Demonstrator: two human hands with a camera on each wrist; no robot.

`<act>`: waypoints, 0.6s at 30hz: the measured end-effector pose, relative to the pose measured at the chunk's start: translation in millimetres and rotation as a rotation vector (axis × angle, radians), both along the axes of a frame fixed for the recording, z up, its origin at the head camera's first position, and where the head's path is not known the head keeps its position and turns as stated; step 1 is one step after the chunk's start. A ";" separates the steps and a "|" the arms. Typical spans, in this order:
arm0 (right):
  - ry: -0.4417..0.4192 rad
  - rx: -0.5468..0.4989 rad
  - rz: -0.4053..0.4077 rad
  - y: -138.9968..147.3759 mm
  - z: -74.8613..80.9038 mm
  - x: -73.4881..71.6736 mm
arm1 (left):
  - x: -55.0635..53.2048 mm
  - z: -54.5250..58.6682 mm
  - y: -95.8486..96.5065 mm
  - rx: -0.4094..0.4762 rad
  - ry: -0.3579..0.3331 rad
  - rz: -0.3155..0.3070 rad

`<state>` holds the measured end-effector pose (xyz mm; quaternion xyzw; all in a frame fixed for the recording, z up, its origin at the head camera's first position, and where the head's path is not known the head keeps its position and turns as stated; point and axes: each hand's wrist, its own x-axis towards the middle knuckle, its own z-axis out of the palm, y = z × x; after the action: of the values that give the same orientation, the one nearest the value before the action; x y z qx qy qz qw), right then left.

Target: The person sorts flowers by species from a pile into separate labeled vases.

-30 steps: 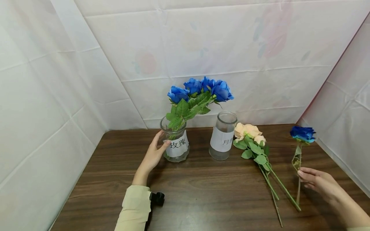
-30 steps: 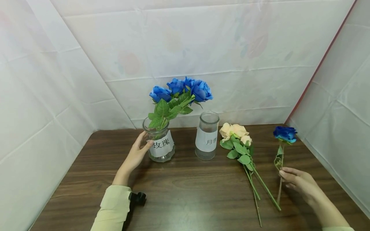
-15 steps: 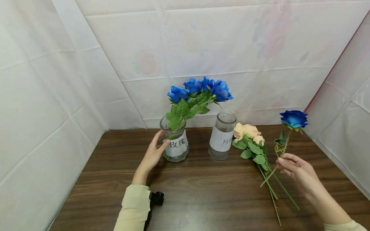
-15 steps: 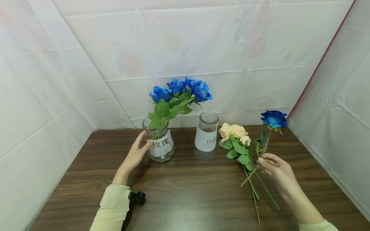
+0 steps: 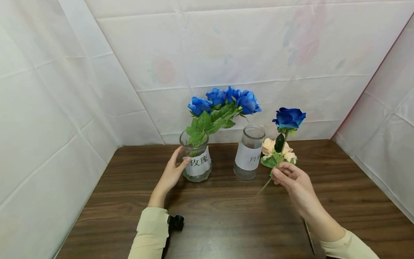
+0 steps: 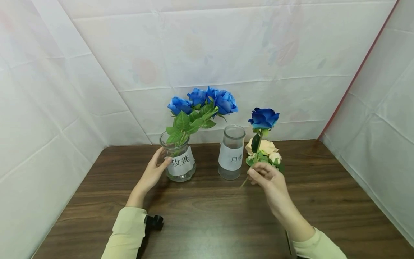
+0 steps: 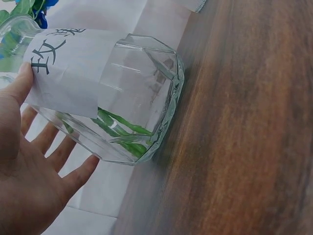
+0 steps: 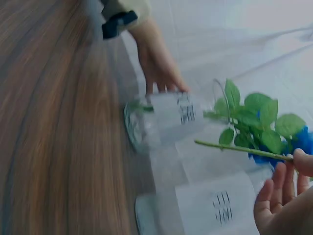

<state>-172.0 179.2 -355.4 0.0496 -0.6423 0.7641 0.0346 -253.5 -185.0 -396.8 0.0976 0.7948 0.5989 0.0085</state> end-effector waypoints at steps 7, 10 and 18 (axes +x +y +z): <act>0.000 -0.189 -0.083 -41.6 1.8 -15.7 | 0.9 0.6 0.6 -0.002 -0.004 -0.005; -0.017 -0.307 -0.098 -58.6 3.8 -22.9 | 1.4 0.9 0.9 0.001 -0.003 -0.004; 0.030 -0.488 -0.148 -104.5 14.9 -43.2 | 2.3 2.0 1.2 -0.003 -0.003 0.006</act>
<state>-215.1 74.7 -340.5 0.0040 -0.4401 0.8911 0.1109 -251.2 -183.8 -394.8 0.0944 0.7959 0.5980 0.0082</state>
